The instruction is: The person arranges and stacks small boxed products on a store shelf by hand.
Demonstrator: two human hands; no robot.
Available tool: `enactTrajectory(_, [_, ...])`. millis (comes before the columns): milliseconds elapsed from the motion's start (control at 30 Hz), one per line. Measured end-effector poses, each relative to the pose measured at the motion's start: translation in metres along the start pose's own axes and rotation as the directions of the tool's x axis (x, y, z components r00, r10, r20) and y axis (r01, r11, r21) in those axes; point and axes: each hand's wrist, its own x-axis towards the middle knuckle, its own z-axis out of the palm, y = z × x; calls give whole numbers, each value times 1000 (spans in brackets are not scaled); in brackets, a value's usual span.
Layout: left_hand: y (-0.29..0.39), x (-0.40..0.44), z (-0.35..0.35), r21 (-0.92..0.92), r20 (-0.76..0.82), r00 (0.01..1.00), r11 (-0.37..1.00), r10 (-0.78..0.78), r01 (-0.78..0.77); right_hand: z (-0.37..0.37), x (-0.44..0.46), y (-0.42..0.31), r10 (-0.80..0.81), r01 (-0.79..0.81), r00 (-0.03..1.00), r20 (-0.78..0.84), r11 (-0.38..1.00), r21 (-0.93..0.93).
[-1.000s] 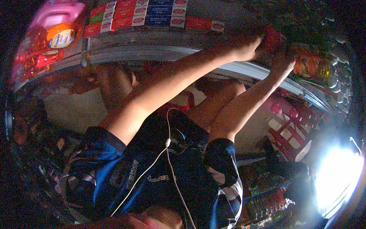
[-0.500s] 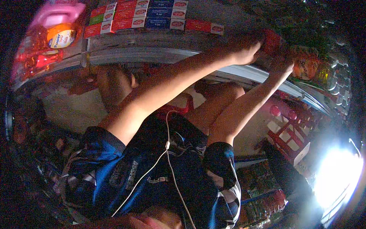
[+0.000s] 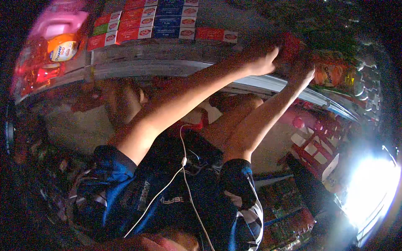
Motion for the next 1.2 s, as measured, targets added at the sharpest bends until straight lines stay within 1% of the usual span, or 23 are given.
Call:
enactTrajectory(33, [2, 1, -2, -12, 24, 999, 999, -37, 37, -1, -1, 0, 1, -1, 1000, 0, 1000, -3])
enactTrajectory(100, [10, -1, -15, -19, 113, 993, 1000, -22, 24, 0, -3, -4, -14, 17, 1000, -21, 989, 148])
enactTrajectory(133, [21, -4, -30, -116, 39, 996, 991, 78, -73, 0, -4, -5, -56, 59, 998, -26, 990, 129])
enactTrajectory(167, [38, -11, -48, -204, -45, 986, 965, 162, -168, -1, -2, 2, -58, 55, 998, 23, 995, 87])
enactTrajectory(200, [53, -25, -74, -182, -6, 964, 948, 264, -261, -4, 0, 3, -59, 56, 996, 71, 997, 46])
enactTrajectory(233, [55, -57, -80, -191, 44, 953, 939, 299, -286, -6, 5, 0, -13, 17, 987, 162, 1000, -19])
enactTrajectory(267, [41, -107, -61, -241, 88, 946, 929, 311, -282, 2, 10, 17, -71, 80, 985, 156, 996, -50])
enactTrajectory(333, [36, -164, -92, -323, 302, 940, 945, 159, -56, 10, 13, 15, -206, 206, 976, 72, 979, 11])
enactTrajectory(367, [13, -192, -100, -110, 574, 818, 988, -28, 111, 14, 14, 16, -271, 271, 962, 29, 962, 33])
enactTrajectory(400, [-9, -210, -108, 60, 664, 730, 985, -160, 161, 19, 20, 26, -182, 181, 983, 17, 982, 60])
enactTrajectory(433, [-24, -223, -117, 169, 688, 684, 970, -242, 173, 17, 19, 28, -140, 138, 989, 46, 989, 47])
enactTrajectory(500, [-38, -234, -127, 250, 652, 691, 949, -312, 193, 12, 18, 32, -54, 53, 993, 104, 999, 13])
enactTrajectory(533, [-41, -235, -127, 267, 631, 702, 942, -329, 202, 10, 19, 16, -84, 82, 996, 40, 995, 61])
enactTrajectory(633, [-35, -236, -122, 280, 614, 713, 938, -338, 204, 36, 28, 44, -136, 136, 991, 6, 990, -26])
enactTrajectory(733, [-38, -235, -114, 277, 638, 707, 947, -306, 161, 33, 17, 37, 3, -4, 1000, -3, 995, -98])
enactTrajectory(833, [-37, -235, -111, 283, 649, 700, 949, -297, 140, 32, 22, 24, 173, -159, 982, 80, 974, -159])
enactTrajectory(900, [-36, -237, -110, 275, 663, 694, 953, -282, 124, 12, 6, -13, 175, -175, 985, 0, 981, -79])
enactTrajectory(933, [-34, -240, -111, 283, 659, 695, 951, -286, 123, 6, 11, -16, 237, -222, 965, 111, 966, -129])
enactTrajectory(967, [-34, -241, -112, 285, 660, 694, 951, -287, 122, 7, 8, -20, 232, -220, 967, 105, 968, -120])
enactTrajectory(1033, [-33, -245, -114, 289, 663, 688, 949, -296, 129, 9, -5, -28, 128, -128, 991, 36, 992, -17])
enactTrajectory(1100, [-33, -246, -117, 290, 665, 684, 948, -298, 131, -2, -10, -36, 127, -128, 991, 37, 992, 16])
enactTrajectory(1167, [-28, -245, -123, 282, 680, 672, 951, -294, 130, 12, -12, -14, 60, -59, 997, -42, 998, 27])
enactTrajectory(1200, [-23, -245, -127, 278, 688, 663, 951, -296, 135, 17, -7, -5, 70, -70, 996, -59, 997, 10])
